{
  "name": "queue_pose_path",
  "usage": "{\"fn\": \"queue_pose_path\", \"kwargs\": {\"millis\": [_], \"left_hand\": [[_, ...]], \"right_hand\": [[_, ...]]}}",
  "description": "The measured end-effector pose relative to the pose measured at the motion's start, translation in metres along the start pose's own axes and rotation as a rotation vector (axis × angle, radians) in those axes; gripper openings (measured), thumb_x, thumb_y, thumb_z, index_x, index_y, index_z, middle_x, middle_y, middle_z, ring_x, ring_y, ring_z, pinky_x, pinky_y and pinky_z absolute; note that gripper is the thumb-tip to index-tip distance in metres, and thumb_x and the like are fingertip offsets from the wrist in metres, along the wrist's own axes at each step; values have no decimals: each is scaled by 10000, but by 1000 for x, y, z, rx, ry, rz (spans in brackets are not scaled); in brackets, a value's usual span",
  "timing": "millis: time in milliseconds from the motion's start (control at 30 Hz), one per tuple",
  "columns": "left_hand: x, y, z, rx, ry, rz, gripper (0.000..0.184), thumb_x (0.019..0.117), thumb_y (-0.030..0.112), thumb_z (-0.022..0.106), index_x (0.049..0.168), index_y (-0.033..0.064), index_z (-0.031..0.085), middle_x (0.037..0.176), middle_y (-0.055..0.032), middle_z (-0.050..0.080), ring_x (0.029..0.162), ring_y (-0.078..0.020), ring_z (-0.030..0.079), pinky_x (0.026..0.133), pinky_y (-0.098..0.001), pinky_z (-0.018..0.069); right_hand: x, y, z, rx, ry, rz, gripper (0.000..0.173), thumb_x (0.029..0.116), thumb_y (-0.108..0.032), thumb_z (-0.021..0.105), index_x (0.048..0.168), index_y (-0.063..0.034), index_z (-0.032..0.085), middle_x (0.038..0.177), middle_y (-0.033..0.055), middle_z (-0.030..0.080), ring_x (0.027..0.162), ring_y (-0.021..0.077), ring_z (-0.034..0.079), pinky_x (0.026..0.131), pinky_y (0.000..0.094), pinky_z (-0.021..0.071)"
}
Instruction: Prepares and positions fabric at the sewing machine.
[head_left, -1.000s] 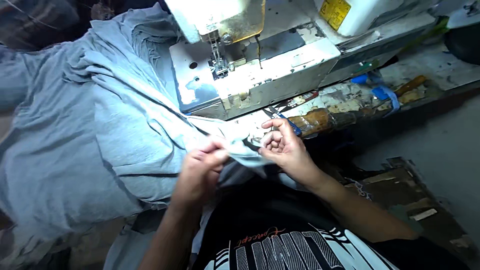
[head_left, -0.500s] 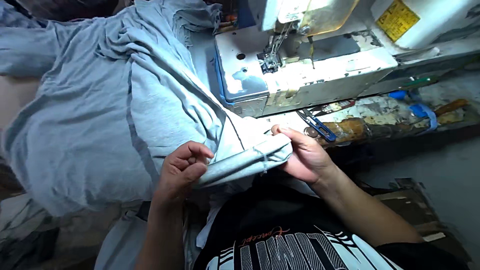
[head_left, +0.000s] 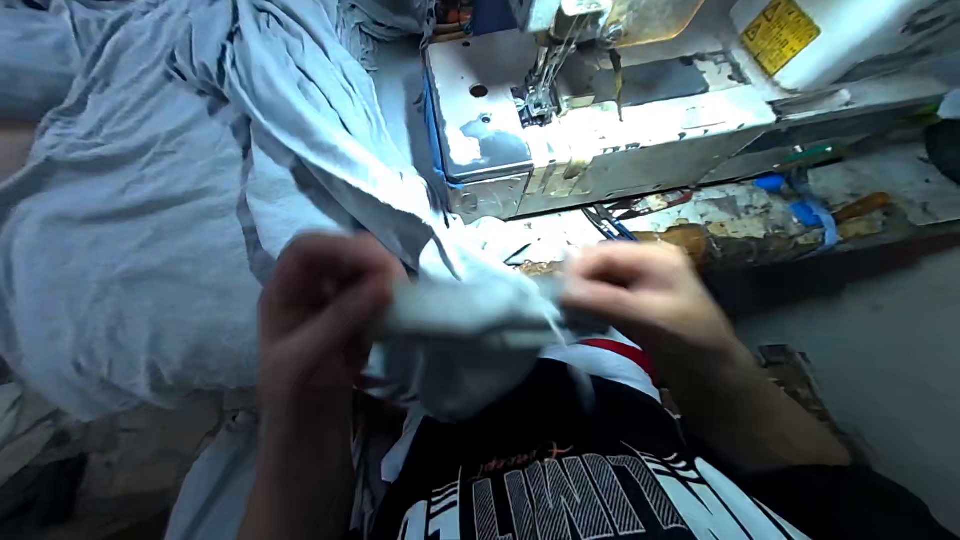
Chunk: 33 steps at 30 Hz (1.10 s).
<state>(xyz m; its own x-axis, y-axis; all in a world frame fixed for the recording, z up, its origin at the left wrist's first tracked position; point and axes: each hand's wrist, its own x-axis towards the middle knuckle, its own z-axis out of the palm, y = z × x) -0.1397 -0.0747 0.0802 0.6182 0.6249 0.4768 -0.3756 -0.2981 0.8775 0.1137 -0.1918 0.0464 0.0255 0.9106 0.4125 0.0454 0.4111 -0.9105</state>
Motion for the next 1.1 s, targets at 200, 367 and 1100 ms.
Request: {"fn": "queue_pose_path", "kwargs": {"millis": [200,367,1100], "left_hand": [[-20,-49,-15,117,253,-312,235,983,88,614,1194,185,649,915,94,692,809,-5,657,754,-185,567],[-22,-16,-13,486,10,-8,206,908,263,770,1114,256,758,915,125,601,788,39,561,682,-105,482],[216,-91,26,1201,-174,-38,336,943,305,690,1092,6,724,1045,-191,725,1025,-313,691,896,-568,507]], "right_hand": [[9,46,4,343,156,424,136,1001,-114,606,933,-106,723,781,-17,689,665,17,622,630,193,541],[10,28,-3,374,130,156,170,980,-65,626,1119,-131,697,887,-30,669,757,22,631,690,186,558],[47,46,-33,437,236,271,368,1049,-35,407,809,-28,685,774,35,750,564,33,648,549,182,549]]}}
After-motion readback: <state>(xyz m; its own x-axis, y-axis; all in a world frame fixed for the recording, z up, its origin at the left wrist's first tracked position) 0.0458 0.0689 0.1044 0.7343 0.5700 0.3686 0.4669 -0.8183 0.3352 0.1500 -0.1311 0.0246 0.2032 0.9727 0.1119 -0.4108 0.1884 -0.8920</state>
